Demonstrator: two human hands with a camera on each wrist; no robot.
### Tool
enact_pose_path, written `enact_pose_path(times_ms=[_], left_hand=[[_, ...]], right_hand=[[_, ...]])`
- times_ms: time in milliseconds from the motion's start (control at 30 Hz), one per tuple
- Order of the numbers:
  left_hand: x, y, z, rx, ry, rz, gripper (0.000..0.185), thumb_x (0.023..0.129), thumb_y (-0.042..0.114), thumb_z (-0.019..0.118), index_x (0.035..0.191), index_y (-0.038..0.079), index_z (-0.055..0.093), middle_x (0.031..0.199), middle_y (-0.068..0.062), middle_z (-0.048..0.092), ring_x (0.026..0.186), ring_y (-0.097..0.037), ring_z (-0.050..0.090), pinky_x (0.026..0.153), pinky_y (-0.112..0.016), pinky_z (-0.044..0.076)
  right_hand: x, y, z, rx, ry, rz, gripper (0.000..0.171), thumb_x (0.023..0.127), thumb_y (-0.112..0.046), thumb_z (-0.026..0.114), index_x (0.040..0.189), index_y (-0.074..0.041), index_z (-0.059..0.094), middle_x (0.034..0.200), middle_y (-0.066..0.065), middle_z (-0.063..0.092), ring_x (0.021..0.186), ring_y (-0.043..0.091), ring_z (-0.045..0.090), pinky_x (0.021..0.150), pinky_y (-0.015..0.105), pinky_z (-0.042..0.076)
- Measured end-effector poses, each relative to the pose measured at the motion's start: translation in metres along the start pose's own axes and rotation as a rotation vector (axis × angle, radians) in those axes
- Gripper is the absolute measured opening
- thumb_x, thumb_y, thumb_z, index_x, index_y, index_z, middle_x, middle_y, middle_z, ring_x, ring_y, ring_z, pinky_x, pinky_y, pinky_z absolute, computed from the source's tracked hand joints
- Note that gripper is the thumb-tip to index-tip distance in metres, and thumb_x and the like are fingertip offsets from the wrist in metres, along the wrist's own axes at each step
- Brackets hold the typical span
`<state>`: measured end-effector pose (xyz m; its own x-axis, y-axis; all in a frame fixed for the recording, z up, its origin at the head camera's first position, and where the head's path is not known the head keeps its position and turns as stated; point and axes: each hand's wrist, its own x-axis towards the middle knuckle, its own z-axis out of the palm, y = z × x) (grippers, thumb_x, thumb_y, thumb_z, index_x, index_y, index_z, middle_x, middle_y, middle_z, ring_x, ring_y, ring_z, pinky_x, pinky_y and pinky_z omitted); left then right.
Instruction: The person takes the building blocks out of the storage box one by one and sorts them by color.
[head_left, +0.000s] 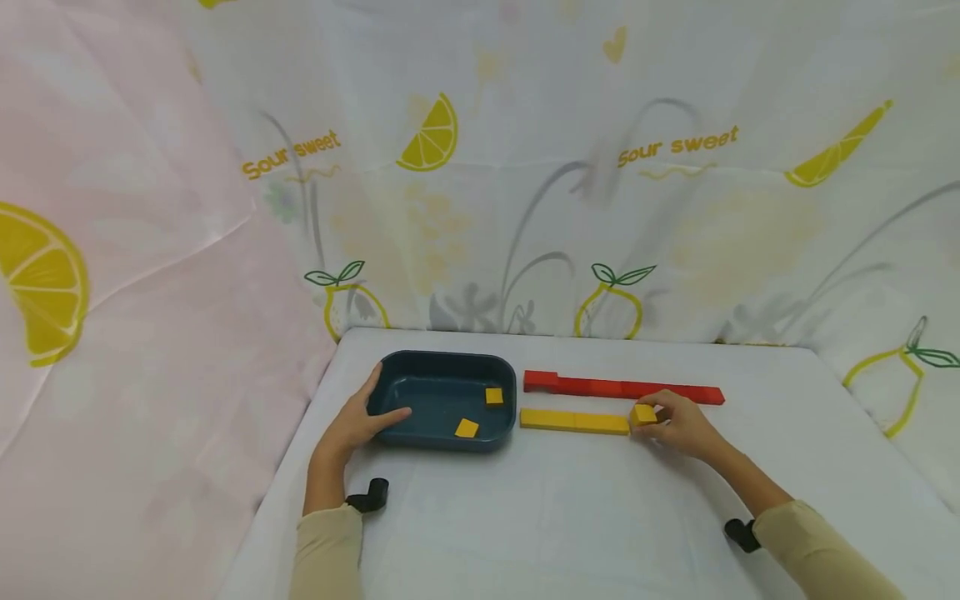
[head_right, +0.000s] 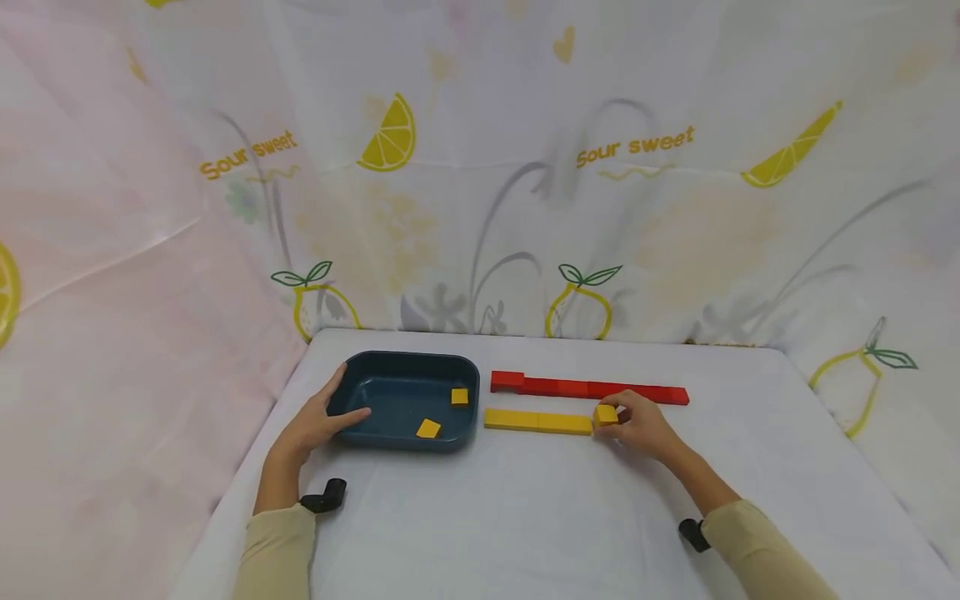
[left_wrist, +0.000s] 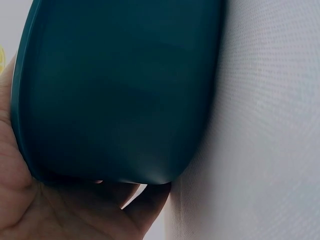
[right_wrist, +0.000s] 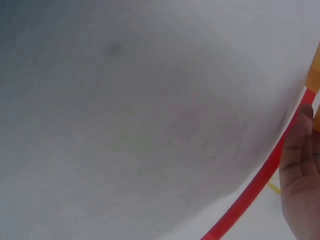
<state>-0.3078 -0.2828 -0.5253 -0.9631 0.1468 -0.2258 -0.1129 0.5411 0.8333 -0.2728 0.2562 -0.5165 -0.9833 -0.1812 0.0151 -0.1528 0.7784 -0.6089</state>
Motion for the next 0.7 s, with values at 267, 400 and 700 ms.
enact_pose_path(times_ms=[267,400,700], left_hand=[[0.0,-0.001,-0.001,-0.023,-0.004,0.01,0.11,0.083,0.048,0.076,0.158,0.039,-0.004,0.168,-0.009,-0.001,0.153,-0.039,-0.001,0.119,-0.066,0.011],[0.0,0.001,-0.002,-0.026,-0.001,0.009,0.11,0.083,0.047,0.076,0.158,0.039,-0.004,0.168,-0.009,-0.001,0.153,-0.039,-0.001,0.119,-0.066,0.011],[-0.001,0.0,-0.003,-0.013,-0.007,0.002,0.111,0.082,0.049,0.076,0.158,0.039,-0.005,0.168,-0.009,-0.001,0.153,-0.04,0.0,0.118,-0.067,0.012]], right_hand=[[0.004,0.003,-0.002,0.026,-0.065,0.024,0.047,0.078,-0.03,0.084,0.115,-0.006,0.068,0.105,0.007,0.066,0.095,0.023,0.059,0.075,0.019,0.053],[0.007,0.008,-0.004,0.072,-0.09,0.086,0.047,0.079,-0.029,0.084,0.117,-0.006,0.067,0.105,0.007,0.065,0.096,0.023,0.058,0.075,0.021,0.054],[0.007,0.01,0.008,0.072,-0.099,0.071,0.046,0.078,-0.032,0.084,0.114,-0.008,0.069,0.1,0.004,0.063,0.092,0.021,0.054,0.072,0.019,0.051]])
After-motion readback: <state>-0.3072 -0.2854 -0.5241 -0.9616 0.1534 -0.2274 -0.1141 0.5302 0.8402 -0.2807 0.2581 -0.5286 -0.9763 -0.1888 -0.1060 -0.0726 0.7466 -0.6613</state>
